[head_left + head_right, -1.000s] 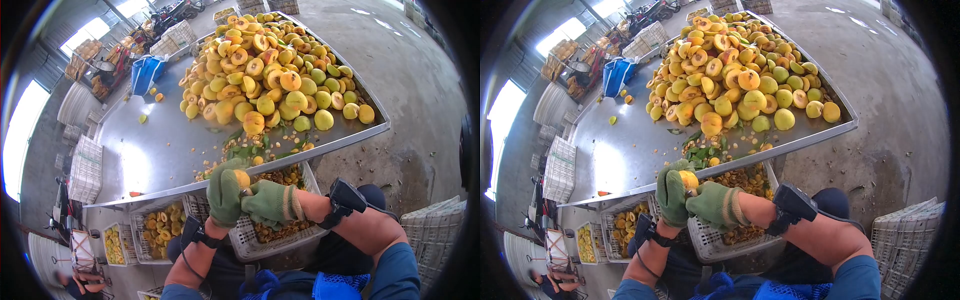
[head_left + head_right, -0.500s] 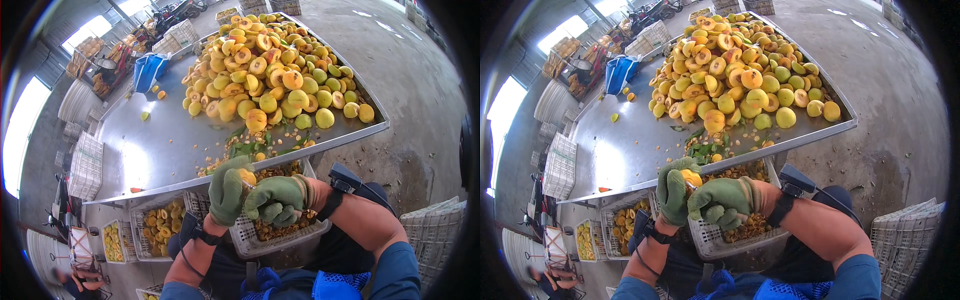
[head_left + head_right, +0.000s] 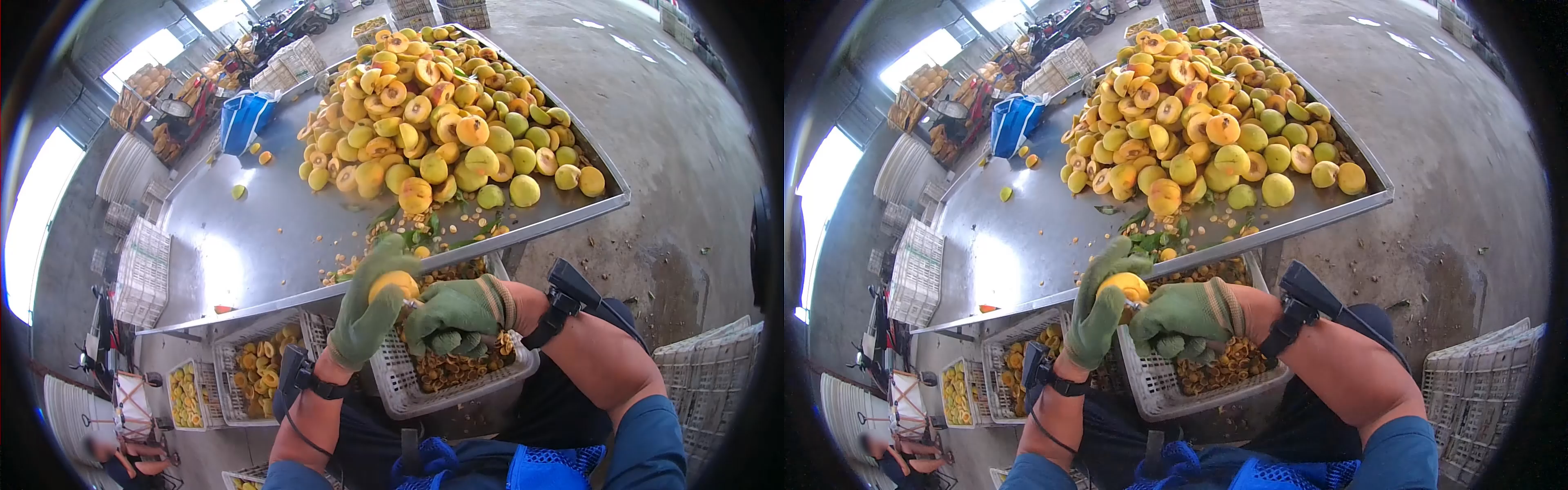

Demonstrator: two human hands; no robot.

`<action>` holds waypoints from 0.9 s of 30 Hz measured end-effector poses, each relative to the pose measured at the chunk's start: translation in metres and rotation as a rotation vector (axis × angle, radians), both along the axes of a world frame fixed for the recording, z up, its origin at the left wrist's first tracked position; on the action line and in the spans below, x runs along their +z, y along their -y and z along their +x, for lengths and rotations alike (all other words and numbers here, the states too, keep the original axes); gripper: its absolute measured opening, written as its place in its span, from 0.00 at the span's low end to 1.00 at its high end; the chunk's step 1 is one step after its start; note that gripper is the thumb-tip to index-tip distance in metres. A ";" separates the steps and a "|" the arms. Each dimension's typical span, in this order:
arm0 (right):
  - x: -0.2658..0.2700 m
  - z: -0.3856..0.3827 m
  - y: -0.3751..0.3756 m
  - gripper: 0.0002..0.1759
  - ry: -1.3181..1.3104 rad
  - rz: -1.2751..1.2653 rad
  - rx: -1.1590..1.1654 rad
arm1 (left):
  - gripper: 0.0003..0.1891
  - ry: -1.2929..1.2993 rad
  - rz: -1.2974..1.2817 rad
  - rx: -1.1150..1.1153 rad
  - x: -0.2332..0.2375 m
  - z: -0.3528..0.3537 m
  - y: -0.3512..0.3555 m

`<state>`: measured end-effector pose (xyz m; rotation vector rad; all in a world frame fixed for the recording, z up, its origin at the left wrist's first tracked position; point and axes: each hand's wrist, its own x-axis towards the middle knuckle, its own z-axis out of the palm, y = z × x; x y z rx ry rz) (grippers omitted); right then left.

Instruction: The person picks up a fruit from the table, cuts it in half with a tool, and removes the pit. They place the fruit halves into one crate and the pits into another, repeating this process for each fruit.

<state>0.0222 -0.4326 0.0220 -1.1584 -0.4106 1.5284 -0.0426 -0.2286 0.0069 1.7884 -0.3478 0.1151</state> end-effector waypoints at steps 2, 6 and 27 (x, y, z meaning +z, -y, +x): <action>-0.004 -0.001 0.002 0.14 -0.028 0.080 -0.002 | 0.22 -0.014 -0.112 0.005 -0.001 -0.007 0.009; 0.013 -0.016 0.007 0.13 0.108 0.066 0.011 | 0.22 -0.116 -0.117 -0.038 -0.002 -0.017 0.003; -0.028 -0.028 0.035 0.34 -0.288 0.245 -0.027 | 0.41 -0.350 -0.466 0.211 -0.010 -0.027 -0.005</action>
